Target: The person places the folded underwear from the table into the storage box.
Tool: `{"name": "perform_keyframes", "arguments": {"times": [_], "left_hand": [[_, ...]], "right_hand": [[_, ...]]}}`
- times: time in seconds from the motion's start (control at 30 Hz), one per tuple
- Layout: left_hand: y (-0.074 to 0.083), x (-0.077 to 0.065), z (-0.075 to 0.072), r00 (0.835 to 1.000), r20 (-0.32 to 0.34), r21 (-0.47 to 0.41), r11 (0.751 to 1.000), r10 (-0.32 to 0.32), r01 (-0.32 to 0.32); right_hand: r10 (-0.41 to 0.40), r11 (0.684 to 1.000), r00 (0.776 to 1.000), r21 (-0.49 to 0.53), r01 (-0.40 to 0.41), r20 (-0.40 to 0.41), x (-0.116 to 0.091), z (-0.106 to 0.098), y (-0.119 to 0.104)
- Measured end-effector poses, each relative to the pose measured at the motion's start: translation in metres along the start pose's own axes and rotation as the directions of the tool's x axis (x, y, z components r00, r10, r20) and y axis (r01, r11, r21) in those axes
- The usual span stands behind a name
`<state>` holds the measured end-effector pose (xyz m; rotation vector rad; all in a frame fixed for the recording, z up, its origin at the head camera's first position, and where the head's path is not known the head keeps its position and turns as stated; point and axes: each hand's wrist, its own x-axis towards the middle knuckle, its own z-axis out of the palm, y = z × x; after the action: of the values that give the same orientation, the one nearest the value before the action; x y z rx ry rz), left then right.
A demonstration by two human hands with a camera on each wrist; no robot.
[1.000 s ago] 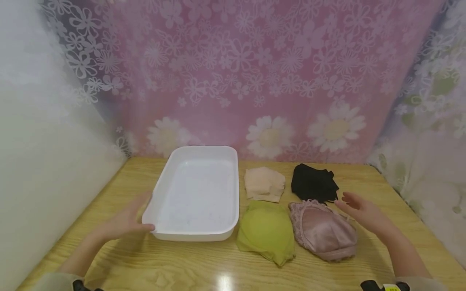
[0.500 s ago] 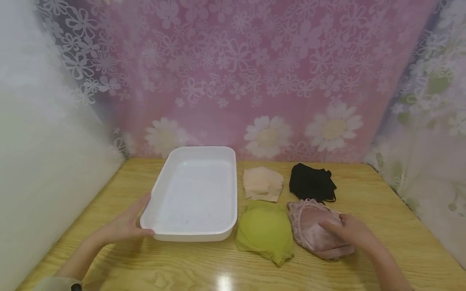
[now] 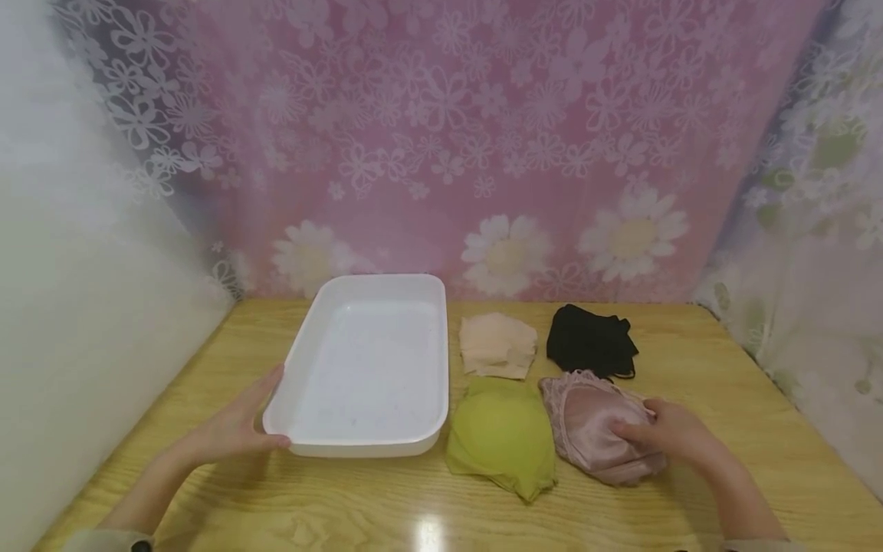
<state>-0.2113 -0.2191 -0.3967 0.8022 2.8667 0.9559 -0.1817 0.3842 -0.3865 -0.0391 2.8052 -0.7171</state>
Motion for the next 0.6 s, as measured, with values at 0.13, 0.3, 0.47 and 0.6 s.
{"name": "perform_keyframes", "arguments": {"times": [0.13, 0.3, 0.47, 0.6], "left_hand": [[0.001, -0.001, -0.002, 1.0, -0.001, 0.007, 1.0, 0.002, -0.002], [0.002, -0.002, -0.003, 1.0, 0.007, 0.002, 1.0, -0.015, 0.015], [0.002, -0.002, -0.002, 1.0, 0.005, 0.007, 1.0, -0.005, 0.005], [0.001, -0.002, -0.001, 1.0, 0.008, 0.015, 1.0, 0.002, -0.002]], "right_hand": [[-0.039, 0.995, 0.996, -0.09, 0.032, -0.074, 0.005, 0.005, -0.006], [-0.032, 0.998, 0.995, -0.06, 0.026, -0.095, 0.014, 0.012, -0.011], [-0.015, 0.999, 0.995, 0.038, 0.019, -0.096, 0.016, 0.017, -0.005], [0.013, 0.98, 0.997, 0.199, 0.002, -0.073, 0.013, 0.016, 0.003]]}}
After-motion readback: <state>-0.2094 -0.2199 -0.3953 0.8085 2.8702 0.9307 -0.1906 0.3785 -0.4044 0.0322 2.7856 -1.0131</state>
